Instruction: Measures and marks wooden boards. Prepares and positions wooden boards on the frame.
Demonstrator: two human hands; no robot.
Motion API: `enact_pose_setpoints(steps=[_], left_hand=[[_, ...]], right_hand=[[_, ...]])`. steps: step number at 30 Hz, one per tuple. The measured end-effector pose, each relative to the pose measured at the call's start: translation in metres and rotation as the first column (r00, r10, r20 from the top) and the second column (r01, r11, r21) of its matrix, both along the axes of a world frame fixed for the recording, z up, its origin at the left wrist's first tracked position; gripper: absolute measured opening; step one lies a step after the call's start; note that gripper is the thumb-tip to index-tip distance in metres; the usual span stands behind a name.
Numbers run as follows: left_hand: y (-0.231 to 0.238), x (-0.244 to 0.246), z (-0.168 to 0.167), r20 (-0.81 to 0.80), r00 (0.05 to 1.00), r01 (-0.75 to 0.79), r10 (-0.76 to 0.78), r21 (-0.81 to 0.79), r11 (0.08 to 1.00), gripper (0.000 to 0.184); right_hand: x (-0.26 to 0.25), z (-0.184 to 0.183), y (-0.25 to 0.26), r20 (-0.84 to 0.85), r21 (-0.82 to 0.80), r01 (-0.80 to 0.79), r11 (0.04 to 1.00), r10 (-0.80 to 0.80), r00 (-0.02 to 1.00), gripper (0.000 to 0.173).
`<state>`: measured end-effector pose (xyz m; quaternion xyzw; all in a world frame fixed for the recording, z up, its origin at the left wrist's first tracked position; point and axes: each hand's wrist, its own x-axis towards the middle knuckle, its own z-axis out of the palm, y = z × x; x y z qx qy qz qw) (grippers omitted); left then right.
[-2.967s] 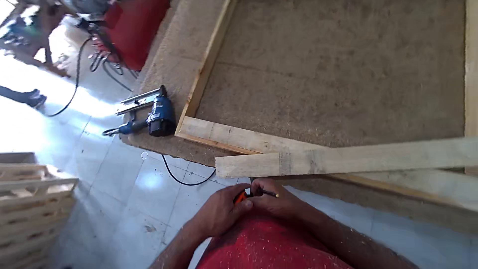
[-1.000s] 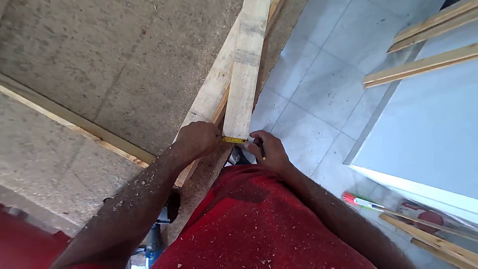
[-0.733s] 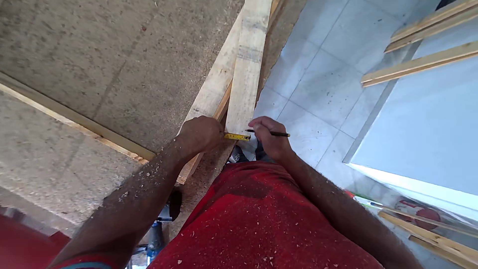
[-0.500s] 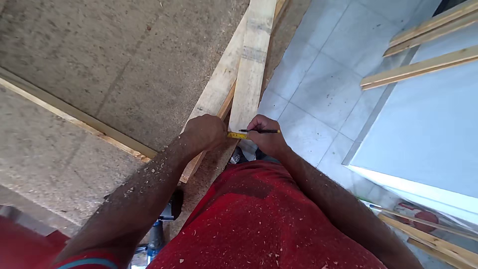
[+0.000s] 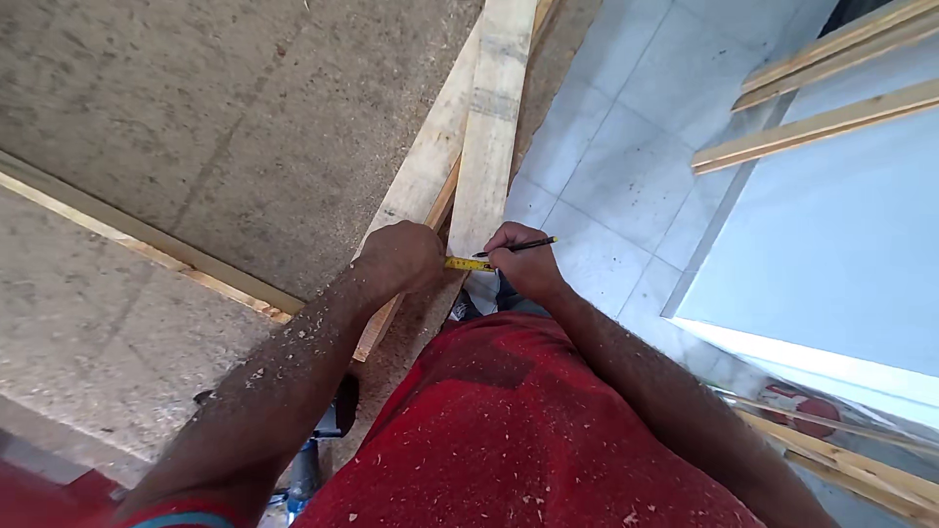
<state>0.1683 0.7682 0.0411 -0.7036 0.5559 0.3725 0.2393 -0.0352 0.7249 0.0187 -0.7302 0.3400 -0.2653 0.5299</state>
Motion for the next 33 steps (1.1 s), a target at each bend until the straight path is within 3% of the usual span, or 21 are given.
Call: enact_pose_setpoints(steps=[1,4,13,19,28,33], left_hand=[[0.0,0.0,0.0,0.002,1.0,0.002,-0.002,-0.001,1.0,0.03],[-0.001,-0.001,0.002,0.01,1.0,0.011,-0.011,0.002,1.0,0.03],[0.0,-0.001,0.003,0.008,1.0,0.008,-0.008,-0.013,1.0,0.03],[-0.001,-0.001,0.001,0.008,1.0,0.007,-0.007,-0.022,1.0,0.03],[-0.001,0.002,-0.002,0.004,1.0,0.011,-0.011,-0.037,0.999,0.031],[-0.002,0.001,0.001,0.008,1.0,0.011,-0.011,-0.017,1.0,0.031]], right_hand=[[-0.003,-0.031,-0.001,0.121,0.09,0.029,0.995,-0.04,0.992,0.01],[-0.004,-0.04,-0.004,-0.016,0.231,0.055,0.971,-0.053,0.998,0.013],[-0.003,-0.038,-0.004,0.0,0.233,0.061,0.971,-0.063,0.998,0.015],[-0.005,-0.039,-0.007,0.079,0.325,0.131,0.937,-0.165,0.983,0.015],[-0.016,-0.04,-0.007,0.1,0.331,0.208,0.92,-0.254,0.962,0.014],[-0.018,-0.037,-0.003,0.07,0.322,0.194,0.927,-0.228,0.971,0.015]])
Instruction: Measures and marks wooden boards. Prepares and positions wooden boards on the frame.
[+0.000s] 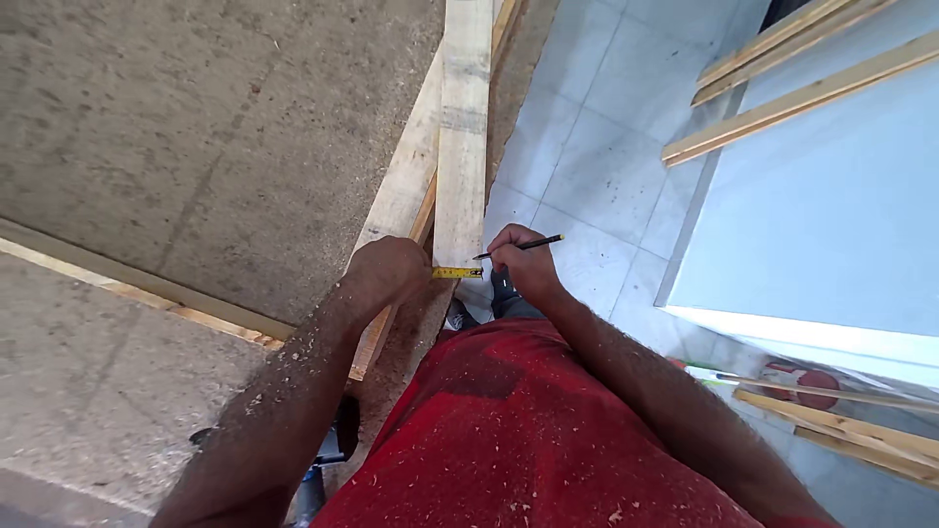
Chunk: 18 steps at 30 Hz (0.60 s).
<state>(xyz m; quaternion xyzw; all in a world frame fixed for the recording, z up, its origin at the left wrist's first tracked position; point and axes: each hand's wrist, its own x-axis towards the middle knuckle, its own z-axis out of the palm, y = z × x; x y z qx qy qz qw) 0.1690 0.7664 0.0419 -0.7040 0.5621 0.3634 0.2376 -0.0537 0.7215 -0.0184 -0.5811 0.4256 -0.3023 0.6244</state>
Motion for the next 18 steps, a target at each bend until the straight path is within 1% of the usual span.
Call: enact_pose_setpoints(steps=[5,18], left_hand=[[0.0009,-0.0003,-0.0014,0.006,1.0,0.012,-0.012,-0.006,1.0,0.031],[0.0012,-0.0018,-0.0008,0.008,1.0,-0.001,0.001,-0.01,1.0,0.031]], right_hand=[[0.004,0.0063,0.0062,-0.009,0.003,-0.058,0.998,0.058,0.998,0.015],[0.0039,0.0062,0.0094,-0.038,-0.009,-0.024,1.0,0.024,0.999,0.016]])
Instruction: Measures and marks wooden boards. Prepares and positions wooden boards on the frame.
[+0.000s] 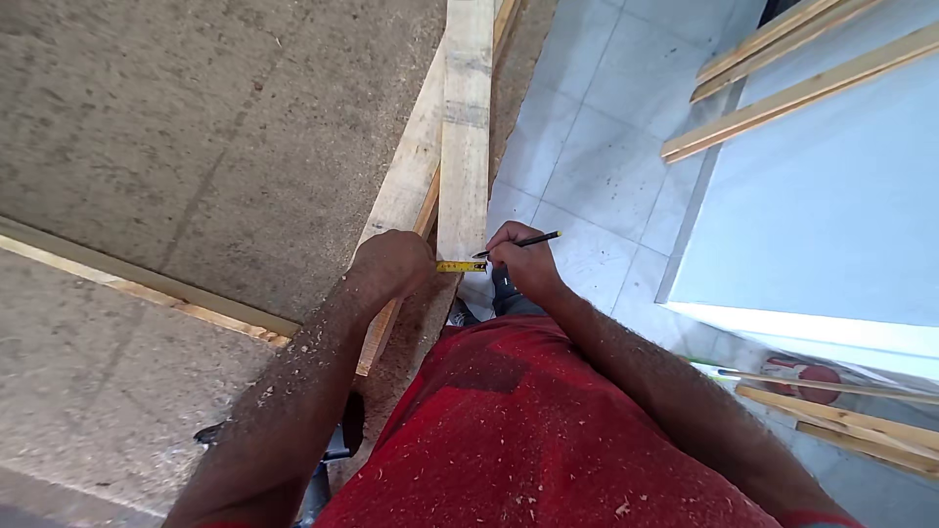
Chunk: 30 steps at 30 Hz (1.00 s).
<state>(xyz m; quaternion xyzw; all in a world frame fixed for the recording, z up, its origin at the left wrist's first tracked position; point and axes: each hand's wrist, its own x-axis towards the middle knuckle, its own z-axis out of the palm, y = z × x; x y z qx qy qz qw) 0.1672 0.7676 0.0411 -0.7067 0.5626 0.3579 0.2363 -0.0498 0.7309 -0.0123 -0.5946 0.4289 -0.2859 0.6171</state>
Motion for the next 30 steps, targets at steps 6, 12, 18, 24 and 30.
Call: enact_pose_setpoints(steps=[6,12,18,24,30], left_hand=[[0.0015,0.0016,-0.0015,-0.008,1.0,0.003,-0.003,-0.017,1.0,0.032],[0.0013,0.0017,-0.002,-0.01,1.0,-0.003,0.003,-0.011,1.0,0.031],[0.0023,0.0022,-0.0034,-0.006,1.0,-0.002,0.002,-0.02,1.0,0.032],[0.0011,0.002,-0.0012,-0.012,1.0,-0.006,0.006,0.0,1.0,0.031],[-0.0001,0.0035,-0.0034,-0.022,1.0,0.006,-0.006,0.0,1.0,0.028]], right_hand=[[0.0003,0.0007,-0.0013,0.003,0.02,0.039,0.999,-0.039,0.999,0.015],[0.0004,0.0024,-0.0018,-0.012,0.022,0.054,0.998,-0.054,0.998,0.015],[-0.0011,0.0025,-0.0018,-0.003,0.031,0.06,0.998,-0.06,0.998,0.015],[0.001,0.0064,0.002,-0.008,-0.013,-0.001,1.0,0.001,1.0,0.015],[0.0012,0.0063,0.0029,-0.022,-0.013,-0.003,1.0,0.002,1.0,0.014]])
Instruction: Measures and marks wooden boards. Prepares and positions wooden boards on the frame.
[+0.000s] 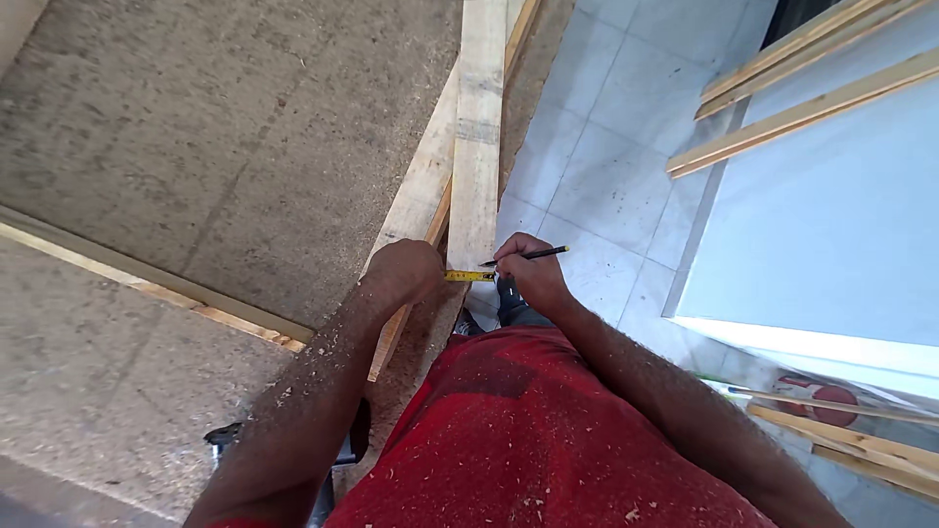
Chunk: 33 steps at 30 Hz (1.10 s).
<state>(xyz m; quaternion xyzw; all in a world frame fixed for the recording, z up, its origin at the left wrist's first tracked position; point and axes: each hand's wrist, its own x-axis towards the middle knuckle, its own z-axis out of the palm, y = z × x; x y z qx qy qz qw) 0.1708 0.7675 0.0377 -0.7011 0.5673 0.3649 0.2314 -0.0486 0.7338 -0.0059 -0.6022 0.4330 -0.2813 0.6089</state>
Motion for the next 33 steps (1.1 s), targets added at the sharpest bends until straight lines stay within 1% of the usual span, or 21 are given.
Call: enact_pose_setpoints(steps=[5,10,20,26,33], left_hand=[[0.0,0.001,-0.001,0.003,1.0,0.013,-0.013,-0.003,1.0,0.028],[-0.001,0.001,-0.001,-0.007,1.0,-0.024,0.024,0.003,1.0,0.029],[-0.006,0.003,-0.003,-0.009,1.0,-0.004,0.004,0.05,0.999,0.029],[-0.007,0.002,-0.001,-0.003,0.999,-0.035,0.035,0.059,0.998,0.028],[-0.008,0.003,-0.001,-0.015,1.0,-0.022,0.023,0.058,0.998,0.028]], right_hand=[[0.002,0.002,0.0,-0.009,-0.029,-0.031,0.999,0.031,0.999,0.014],[0.004,0.001,-0.001,0.017,-0.044,-0.057,0.997,0.058,0.998,0.015],[0.009,-0.005,-0.004,-0.058,-0.061,-0.103,0.993,0.099,0.993,0.014],[0.009,-0.012,-0.002,-0.065,-0.051,-0.12,0.991,0.116,0.991,0.015],[0.01,-0.011,-0.002,-0.079,-0.051,-0.128,0.99,0.124,0.989,0.017]])
